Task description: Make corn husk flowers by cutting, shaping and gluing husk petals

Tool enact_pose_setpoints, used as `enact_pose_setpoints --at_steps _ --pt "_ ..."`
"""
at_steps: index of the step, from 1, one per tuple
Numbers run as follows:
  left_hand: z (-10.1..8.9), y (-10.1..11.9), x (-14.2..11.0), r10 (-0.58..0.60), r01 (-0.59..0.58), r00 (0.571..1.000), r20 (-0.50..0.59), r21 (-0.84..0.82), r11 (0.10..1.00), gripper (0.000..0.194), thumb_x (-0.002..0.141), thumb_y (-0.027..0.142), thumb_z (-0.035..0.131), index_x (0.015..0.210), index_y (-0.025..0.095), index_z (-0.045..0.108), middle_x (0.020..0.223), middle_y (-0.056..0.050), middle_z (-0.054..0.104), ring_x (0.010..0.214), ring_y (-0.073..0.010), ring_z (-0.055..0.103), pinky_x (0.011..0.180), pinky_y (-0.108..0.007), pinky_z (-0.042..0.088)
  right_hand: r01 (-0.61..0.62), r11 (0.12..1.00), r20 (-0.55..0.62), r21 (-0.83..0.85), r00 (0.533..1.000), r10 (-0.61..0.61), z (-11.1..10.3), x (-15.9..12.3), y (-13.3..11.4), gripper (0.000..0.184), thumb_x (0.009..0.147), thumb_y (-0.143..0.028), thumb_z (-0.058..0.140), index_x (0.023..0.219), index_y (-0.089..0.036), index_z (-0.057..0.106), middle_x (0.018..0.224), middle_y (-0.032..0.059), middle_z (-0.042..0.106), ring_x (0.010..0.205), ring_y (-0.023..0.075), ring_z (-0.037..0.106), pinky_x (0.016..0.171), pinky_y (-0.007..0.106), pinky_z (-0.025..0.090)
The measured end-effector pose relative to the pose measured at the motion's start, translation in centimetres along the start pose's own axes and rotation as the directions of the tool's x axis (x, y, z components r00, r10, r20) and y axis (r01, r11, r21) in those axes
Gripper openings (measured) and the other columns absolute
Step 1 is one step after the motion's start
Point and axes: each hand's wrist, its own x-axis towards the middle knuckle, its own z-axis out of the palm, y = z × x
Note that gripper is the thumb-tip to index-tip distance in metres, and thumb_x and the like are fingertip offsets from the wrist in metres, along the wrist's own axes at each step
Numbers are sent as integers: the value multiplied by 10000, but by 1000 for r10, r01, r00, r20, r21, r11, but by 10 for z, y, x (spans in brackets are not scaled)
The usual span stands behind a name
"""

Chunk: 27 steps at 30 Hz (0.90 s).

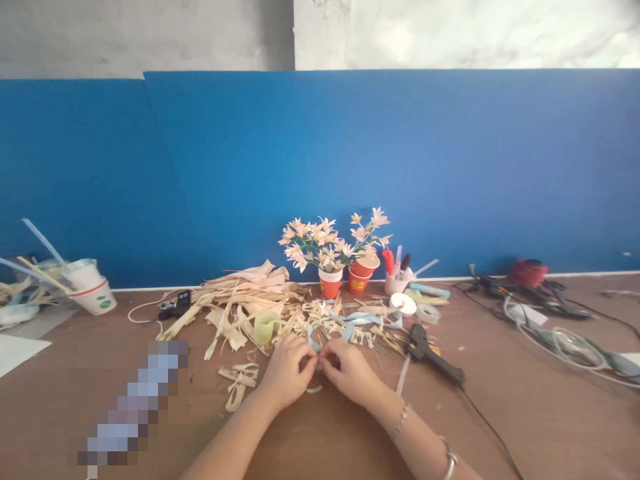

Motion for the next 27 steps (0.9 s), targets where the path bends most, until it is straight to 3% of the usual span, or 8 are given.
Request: enact_pose_setpoints --at_steps 7,14,16,21,27 --pt "10 6 2 -31 49 993 -113 161 986 161 742 85 510 628 198 495 687 -16 571 761 -213 530 739 -363 370 -140 990 -133 -29 982 135 10 2 -8 88 724 -159 509 641 -178 531 637 17 610 595 147 541 558 228 370" --pt "11 5 2 -104 141 969 -222 159 977 150 759 100 519 643 195 526 699 -17 601 790 -221 553 738 -351 358 -270 946 -281 -178 935 214 8 3 -11 77 713 -143 512 650 -176 541 677 46 625 650 186 570 595 261 386" --pt "8 2 2 -130 167 958 -256 128 978 160 795 138 505 648 196 533 697 -16 608 776 -214 555 721 -341 358 -285 947 -299 -147 926 232 3 3 -7 87 732 -146 501 680 -174 565 695 49 635 660 189 578 611 269 401" --pt "6 -3 1 -133 151 968 -211 72 986 156 828 186 493 687 203 555 743 -17 629 807 -214 564 727 -335 360 -104 988 -219 115 967 127 -1 4 -2 164 780 -227 520 900 -176 619 859 54 669 750 179 600 675 266 453" --pt "8 3 1 -119 129 983 -137 70 989 110 785 179 534 686 209 571 738 -10 632 807 -215 565 757 -345 355 -18 999 -183 46 983 26 5 4 -5 122 790 -182 492 700 -178 575 682 25 618 647 158 563 602 245 419"
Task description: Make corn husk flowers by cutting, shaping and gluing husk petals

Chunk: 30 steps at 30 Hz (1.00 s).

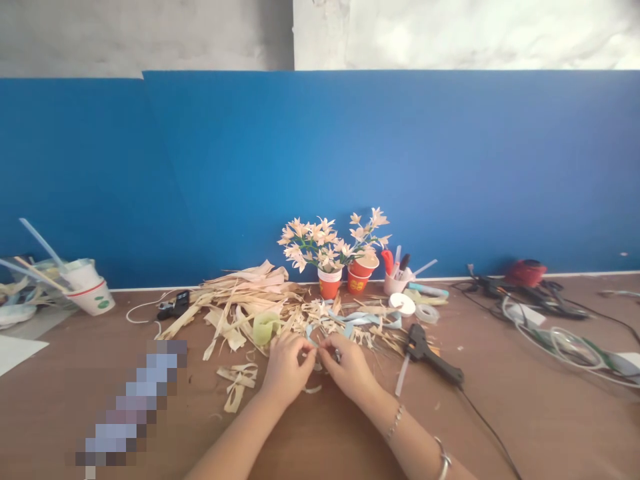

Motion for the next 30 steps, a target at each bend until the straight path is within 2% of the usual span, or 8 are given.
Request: enact_pose_setpoints --at_steps 7,14,17,20,23,26,29,30 --pt "5 8 -1 -105 109 992 -67 47 993 138 725 136 553 605 201 543 671 0 619 780 -214 572 745 -346 350 99 991 -73 -95 992 -106 8 -1 3 123 752 -152 497 633 -181 507 634 24 569 628 160 536 576 237 394" --pt "2 -2 2 -147 169 980 -136 171 971 152 714 126 553 584 206 561 665 -9 649 782 -230 586 711 -347 349 43 971 -151 -234 985 -80 14 -1 3 120 725 -111 494 628 -178 517 624 24 569 613 155 536 580 231 378" --pt "-5 -15 5 -184 228 950 -251 155 961 143 731 152 557 601 211 575 666 -13 656 740 -222 589 701 -338 369 -12 961 -49 -276 999 -1 12 -2 4 123 728 -95 507 651 -172 564 641 22 600 622 152 550 589 226 371" --pt "-11 -24 7 -148 191 933 -330 102 976 98 774 218 560 683 210 595 714 -23 662 759 -220 593 702 -329 396 61 938 122 -341 992 -21 10 -2 2 192 784 -100 488 672 -184 621 692 33 628 676 164 567 619 238 366" --pt "-13 -26 7 -102 141 943 -317 102 985 165 819 290 549 681 208 586 716 -26 650 749 -217 583 687 -325 404 142 901 171 -409 982 -77 8 -2 -4 205 818 -116 483 741 -194 656 762 57 622 752 192 560 660 269 367" --pt "-12 -26 6 -81 124 954 -288 134 983 259 858 282 500 619 205 562 691 -33 631 713 -209 566 662 -319 406 186 917 161 -353 978 -136 5 -6 -12 119 780 -125 542 780 -195 638 810 52 600 786 193 539 693 279 375" --pt "-10 -28 5 -71 105 956 -286 106 989 190 858 220 486 708 199 601 748 -41 646 764 -215 571 710 -334 427 263 930 244 -257 949 -201 4 -12 -19 14 728 -195 613 735 -194 601 804 28 584 788 185 530 713 284 374" --pt "-8 -28 5 -69 97 955 -288 84 992 151 848 195 490 762 197 614 784 -44 655 794 -217 573 737 -341 434 291 922 279 -257 935 -218 5 -13 -21 42 711 -216 626 725 -193 594 797 24 582 787 187 526 713 289 371"
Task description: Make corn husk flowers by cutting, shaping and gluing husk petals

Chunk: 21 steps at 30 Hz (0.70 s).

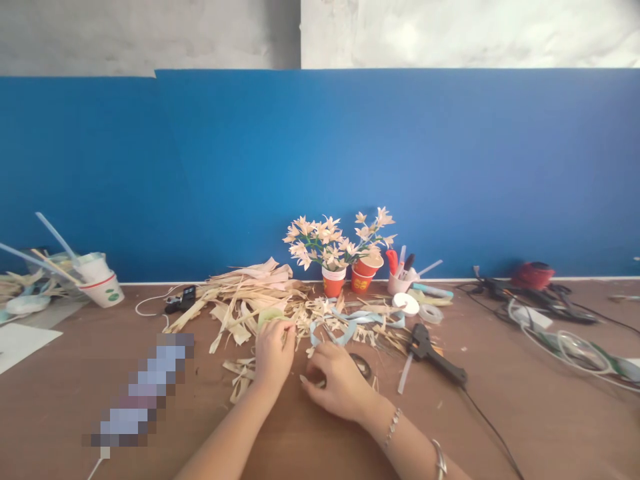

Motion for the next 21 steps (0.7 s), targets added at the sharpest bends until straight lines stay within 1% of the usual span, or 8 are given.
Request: enact_pose_setpoints --at_steps 3,7,9,11,14,16,18,21 --pt "2 -1 -2 8 -7 1000 21 -68 998 150 816 134 498 870 192 625 859 -48 664 860 -219 576 790 -354 446 50 991 51 -121 998 -44 5 0 -3 14 692 -181 591 706 -184 587 788 35 590 773 196 512 702 310 354" --pt "3 2 0 5 9 995 101 -135 991 174 795 116 490 852 188 638 849 -46 674 860 -217 587 790 -362 462 103 967 73 -233 993 -88 11 3 -2 102 688 -96 517 698 -163 593 781 62 604 749 200 508 686 321 350" --pt "2 5 2 -2 31 986 165 -172 985 180 785 117 489 825 190 649 841 -45 686 845 -215 597 782 -367 472 75 984 41 -163 997 -70 10 4 0 117 673 -76 509 683 -162 588 763 54 606 739 192 516 687 311 362" --pt "-1 10 5 -8 66 965 262 -214 974 199 763 109 493 810 195 666 839 -42 694 828 -209 608 772 -362 482 -13 1000 -17 -3 1000 13 6 3 4 129 665 -65 508 685 -167 583 745 33 608 723 174 530 679 285 381" --pt "-9 18 7 30 108 896 443 -283 953 262 729 84 478 812 211 693 842 -32 696 808 -191 618 760 -333 489 -162 953 -40 257 983 178 0 2 13 117 708 -92 501 717 -173 584 705 7 608 663 144 545 618 239 394" --pt "-15 22 7 101 76 849 518 -309 948 292 726 78 473 830 224 703 837 -31 696 829 -192 612 784 -328 477 -211 913 -17 350 973 232 -3 1 18 106 752 -128 492 718 -173 582 680 1 609 632 136 548 583 225 391" --pt "-19 25 4 134 22 856 500 -293 956 265 718 84 512 838 228 699 847 -35 685 851 -201 599 789 -332 464 -216 897 -8 385 971 237 -5 1 21 110 779 -158 494 711 -172 579 682 3 615 636 138 554 582 224 395" --pt "-20 24 -2 138 -30 891 434 -247 969 160 758 138 543 731 227 673 783 -32 662 798 -207 590 748 -337 456 -195 908 -24 370 975 219 -5 2 20 119 798 -178 500 712 -172 581 690 7 620 653 144 557 602 232 402"
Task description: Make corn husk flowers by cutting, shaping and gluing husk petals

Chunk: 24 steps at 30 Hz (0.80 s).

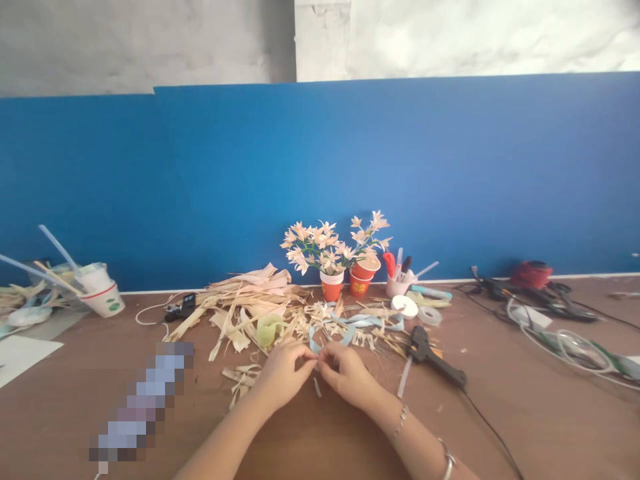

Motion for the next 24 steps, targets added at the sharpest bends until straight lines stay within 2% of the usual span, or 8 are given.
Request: enact_pose_setpoints --at_steps 7,10,16,24 --pt "9 -9 -6 27 -23 997 -67 51 998 122 815 163 536 747 219 620 765 -26 630 800 -207 577 738 -336 443 6 995 -73 -100 997 -13 6 0 -1 107 826 -211 509 775 -175 595 736 21 626 688 158 561 618 247 401" --pt "11 -12 -7 42 -37 996 -75 71 997 131 832 166 517 753 218 608 772 -32 628 803 -210 573 736 -343 446 51 989 -53 -137 997 -59 7 -1 0 139 845 -193 486 828 -187 624 764 27 644 725 165 575 666 259 408" --pt "14 -11 -8 77 -63 992 -99 143 988 131 821 165 509 738 221 593 754 -38 624 779 -223 574 712 -362 444 97 961 -78 -260 990 -121 9 -2 -1 172 817 -133 479 694 -181 590 699 26 624 683 161 563 634 244 379" --pt "21 -6 -7 39 -1 987 -156 234 972 129 740 112 525 658 212 533 665 -18 594 697 -215 568 670 -347 416 76 949 -183 -305 974 -137 19 1 -5 150 733 -92 493 615 -185 484 637 18 553 624 150 520 580 230 352"
